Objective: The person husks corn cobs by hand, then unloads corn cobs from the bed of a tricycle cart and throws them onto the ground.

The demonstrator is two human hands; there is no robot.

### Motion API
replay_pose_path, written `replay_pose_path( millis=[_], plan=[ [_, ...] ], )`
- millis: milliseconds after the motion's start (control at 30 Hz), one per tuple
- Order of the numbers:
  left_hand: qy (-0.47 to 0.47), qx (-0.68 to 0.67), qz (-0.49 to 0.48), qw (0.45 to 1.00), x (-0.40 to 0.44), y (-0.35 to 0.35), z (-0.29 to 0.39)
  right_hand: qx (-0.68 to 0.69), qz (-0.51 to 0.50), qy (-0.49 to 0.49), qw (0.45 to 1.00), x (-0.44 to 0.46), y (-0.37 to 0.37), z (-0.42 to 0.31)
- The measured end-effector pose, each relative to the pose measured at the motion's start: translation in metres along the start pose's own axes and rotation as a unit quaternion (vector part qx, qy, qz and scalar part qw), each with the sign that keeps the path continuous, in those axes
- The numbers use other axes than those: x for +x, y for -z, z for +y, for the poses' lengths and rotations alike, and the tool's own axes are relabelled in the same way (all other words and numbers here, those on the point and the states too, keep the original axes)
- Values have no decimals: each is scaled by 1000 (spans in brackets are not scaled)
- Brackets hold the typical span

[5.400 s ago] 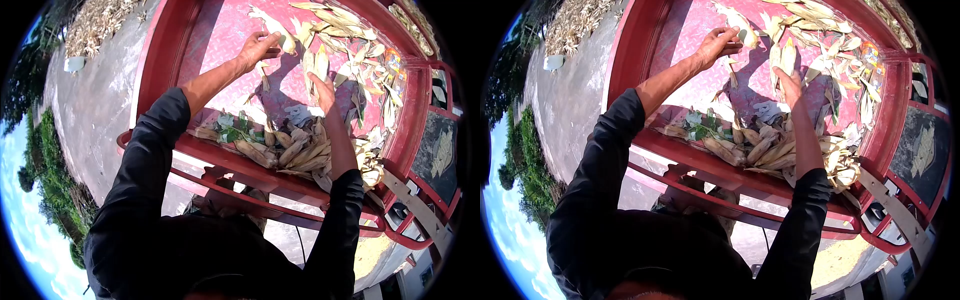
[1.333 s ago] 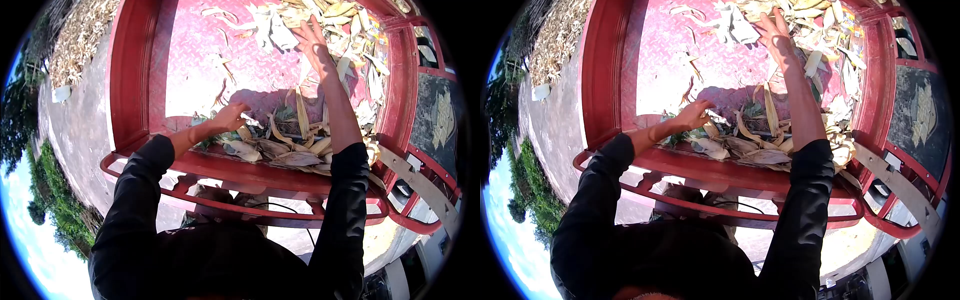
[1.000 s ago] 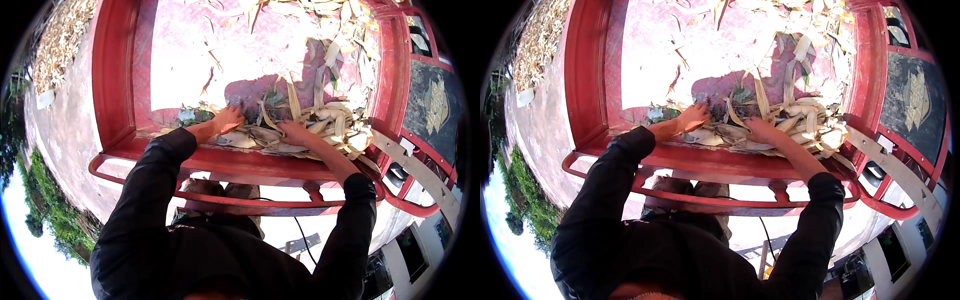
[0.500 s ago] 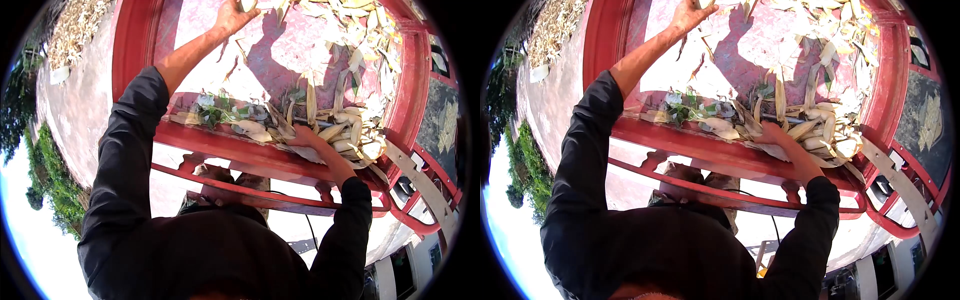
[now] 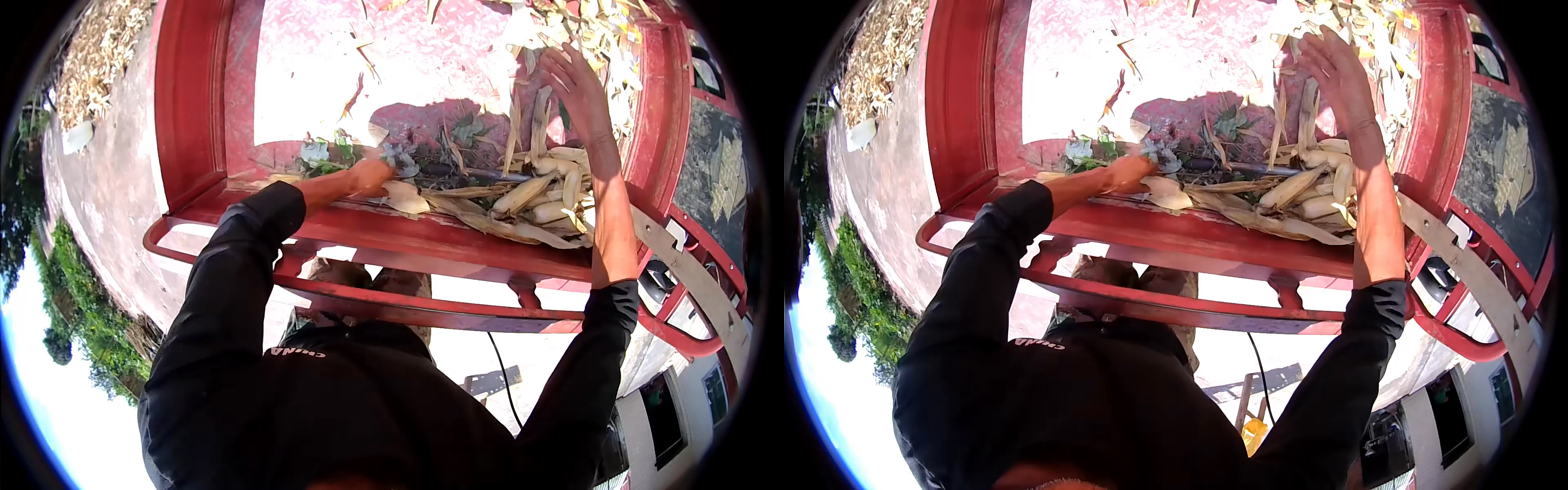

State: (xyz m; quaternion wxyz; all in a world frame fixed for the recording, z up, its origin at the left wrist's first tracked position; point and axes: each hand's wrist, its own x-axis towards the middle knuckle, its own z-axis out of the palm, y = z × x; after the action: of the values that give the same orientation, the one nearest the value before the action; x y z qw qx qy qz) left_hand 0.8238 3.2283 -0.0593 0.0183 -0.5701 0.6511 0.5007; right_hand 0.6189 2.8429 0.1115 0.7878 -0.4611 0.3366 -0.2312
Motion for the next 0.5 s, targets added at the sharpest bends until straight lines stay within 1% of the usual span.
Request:
replay_pose_path(
  millis=[33, 67, 100, 133, 167, 200, 267, 300, 333, 367, 400, 433, 467, 500],
  plan=[
    [-4, -3, -2, 1000, -5, -9, 6, -157, 3, -68, 985, -22, -11, 19],
    [-11, 43, 59, 997, -8, -14, 12, -282, -33, -151, 947, -41, -2, 51],
    [-17, 87, 119, 989, -10, -19, 17, -303, -82, -217, 924, -68, -3, 82],
    [-1, 97, 120, 988, -10, -22, 21, -402, -169, -231, 870, -92, 6, 118],
    [2, 98, 122, 988, -10, -21, 23, -465, -247, -235, 817, -115, 8, 147],
    [21, 93, 108, 990, -8, -18, 23, -600, -369, -163, 691, -129, 5, 169],
    [44, 88, 91, 991, -13, -12, 21, -631, -387, -163, 652, -161, 8, 210],
    [82, 7, 104, 991, -16, -1, 19, -629, -389, -161, 653, -169, 8, 224],
    [119, -74, 116, 983, -19, 13, 15, -661, -348, -138, 651, -175, 5, 233],
    [139, -133, 119, 974, -26, 29, 7, -690, -307, -114, 645, -178, 4, 240],
    [166, -161, 126, 965, -35, 47, 1, -689, -310, -110, 646, -173, 4, 242],
    [191, -189, 132, 954, -45, 66, -4, -661, -340, -177, 645, -164, 6, 244],
    [197, -196, 170, 945, -58, 85, -6, -629, -369, -242, 640, -158, 5, 246],
    [203, -203, 209, 935, -68, 101, -10, -629, -372, -237, 640, -154, -1, 244]
  ],
)
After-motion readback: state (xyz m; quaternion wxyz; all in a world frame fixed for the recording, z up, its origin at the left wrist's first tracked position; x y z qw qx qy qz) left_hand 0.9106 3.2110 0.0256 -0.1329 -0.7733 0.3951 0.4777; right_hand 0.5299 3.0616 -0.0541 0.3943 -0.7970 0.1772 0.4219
